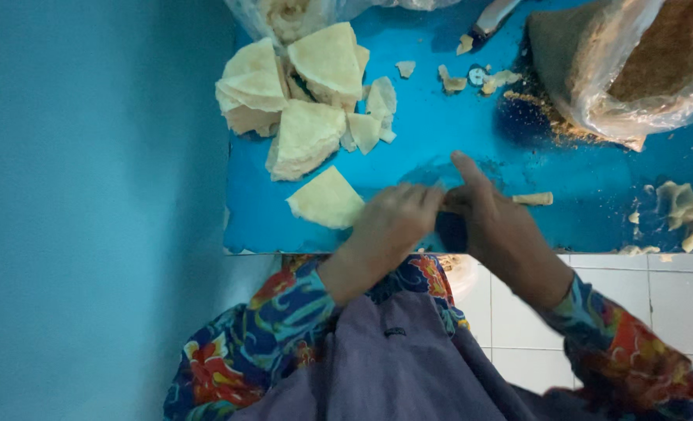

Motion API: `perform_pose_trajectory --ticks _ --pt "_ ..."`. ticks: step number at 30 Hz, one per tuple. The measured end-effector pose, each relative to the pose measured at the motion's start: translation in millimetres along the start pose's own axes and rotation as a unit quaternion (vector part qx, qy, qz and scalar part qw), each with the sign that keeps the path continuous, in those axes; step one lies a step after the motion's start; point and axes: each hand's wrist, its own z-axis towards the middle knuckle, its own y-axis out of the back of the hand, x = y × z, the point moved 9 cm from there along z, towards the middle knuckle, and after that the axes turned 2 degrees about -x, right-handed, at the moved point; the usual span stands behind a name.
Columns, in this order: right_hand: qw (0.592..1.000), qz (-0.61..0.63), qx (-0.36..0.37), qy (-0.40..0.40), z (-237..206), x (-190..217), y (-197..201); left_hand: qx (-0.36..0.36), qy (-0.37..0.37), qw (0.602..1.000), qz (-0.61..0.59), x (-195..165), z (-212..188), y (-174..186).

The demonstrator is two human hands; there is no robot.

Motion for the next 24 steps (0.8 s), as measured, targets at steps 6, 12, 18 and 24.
perform_pose_trajectory --ticks 6,12,18,24 --pt "0.994 -0.069 -0.052 0.069 -8 13 3 -0.021 -0.012 0.995 0.093 -9 -6 2" --pt "0.998 0.045 0.021 0.028 -1 3 3 0.002 0.000 0.999 0.050 -11 -10 4" --pt "0.988 -0.121 -0.064 0.068 -23 19 4 0.033 -0.008 0.990 0.137 -25 -24 10" --pt "0.967 -0.240 -0.063 0.052 -20 39 -8 0.095 0.056 0.976 0.186 -19 -10 -5"
